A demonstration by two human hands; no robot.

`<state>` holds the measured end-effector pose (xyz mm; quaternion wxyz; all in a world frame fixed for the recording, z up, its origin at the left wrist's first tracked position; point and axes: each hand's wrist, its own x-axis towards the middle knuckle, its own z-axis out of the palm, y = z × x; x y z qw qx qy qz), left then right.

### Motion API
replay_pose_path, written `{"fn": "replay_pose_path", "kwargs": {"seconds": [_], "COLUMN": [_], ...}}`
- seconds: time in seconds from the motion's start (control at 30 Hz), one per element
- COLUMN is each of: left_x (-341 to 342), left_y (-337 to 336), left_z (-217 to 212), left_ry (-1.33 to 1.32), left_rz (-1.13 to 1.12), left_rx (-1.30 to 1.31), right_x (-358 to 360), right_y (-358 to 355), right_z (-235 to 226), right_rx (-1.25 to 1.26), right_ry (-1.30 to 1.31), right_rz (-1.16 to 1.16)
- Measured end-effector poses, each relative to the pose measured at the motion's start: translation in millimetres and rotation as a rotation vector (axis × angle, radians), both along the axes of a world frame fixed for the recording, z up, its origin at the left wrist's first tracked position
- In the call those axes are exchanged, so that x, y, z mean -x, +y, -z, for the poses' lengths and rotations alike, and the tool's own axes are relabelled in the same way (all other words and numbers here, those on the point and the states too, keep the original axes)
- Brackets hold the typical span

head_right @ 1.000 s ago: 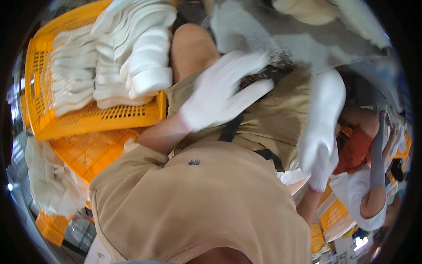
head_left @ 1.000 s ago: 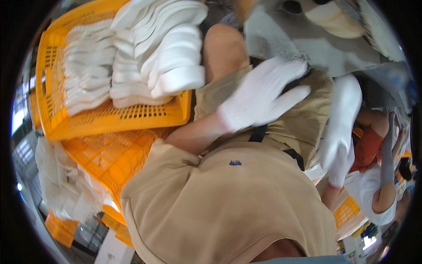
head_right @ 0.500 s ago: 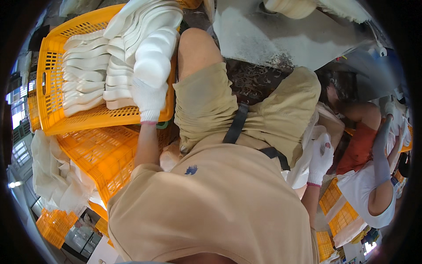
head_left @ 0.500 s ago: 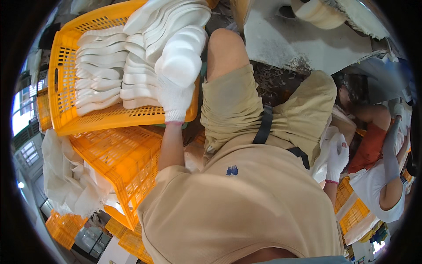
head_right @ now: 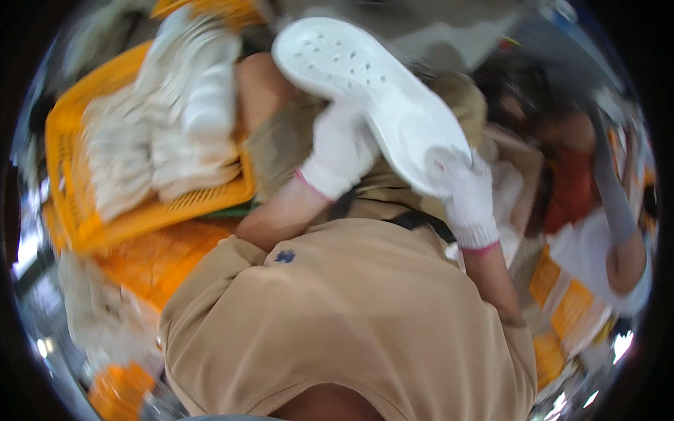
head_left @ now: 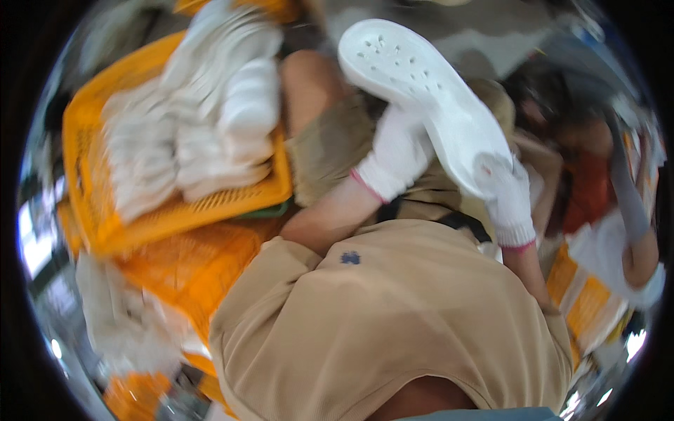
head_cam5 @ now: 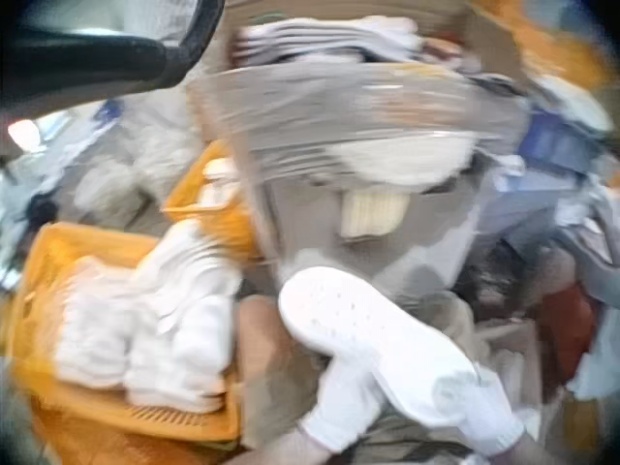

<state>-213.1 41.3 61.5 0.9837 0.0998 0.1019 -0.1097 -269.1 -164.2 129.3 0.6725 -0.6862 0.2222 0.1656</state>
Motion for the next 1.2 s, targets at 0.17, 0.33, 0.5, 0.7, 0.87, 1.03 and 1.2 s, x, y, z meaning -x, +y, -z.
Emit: {"fn": "replay_pose_path", "kwargs": {"seconds": [0.17, 0.33, 0.5, 0.7, 0.87, 1.03, 1.2], "left_x": [-104, -169, -254, -229, -169, -154, -185], "left_y": [-99, -140, -100, 14, 29, -34, -115], "left_z": [-6, -21, 38, 47, 16, -5, -1], "left_ry": [0.167, -0.098, 0.074, 0.016, -0.252, 0.085, 0.043], "left_rz": [0.232, 0.244, 0.306, 0.330, 0.243, 0.500, -0.042], "left_rx": [-0.320, -0.206, -0.334, -1.621, -1.573, -1.065, -0.496], "right_x": [-19, -75, -175, -228, -260, -244, -173], "right_y": [1, -7, -21, -23, -19, -7, -23], "right_z": [-40, -44, -9, 7, 9, -12, -39], "right_rx": [0.605, 0.639, 0.627, 0.689, 0.442, 0.734, 0.684], "right_ry": [-0.285, -0.560, -0.718, -0.761, -0.393, -0.525, -0.536], "right_rz": [0.030, 0.221, 0.081, -0.012, -0.024, -0.084, -0.156]}}
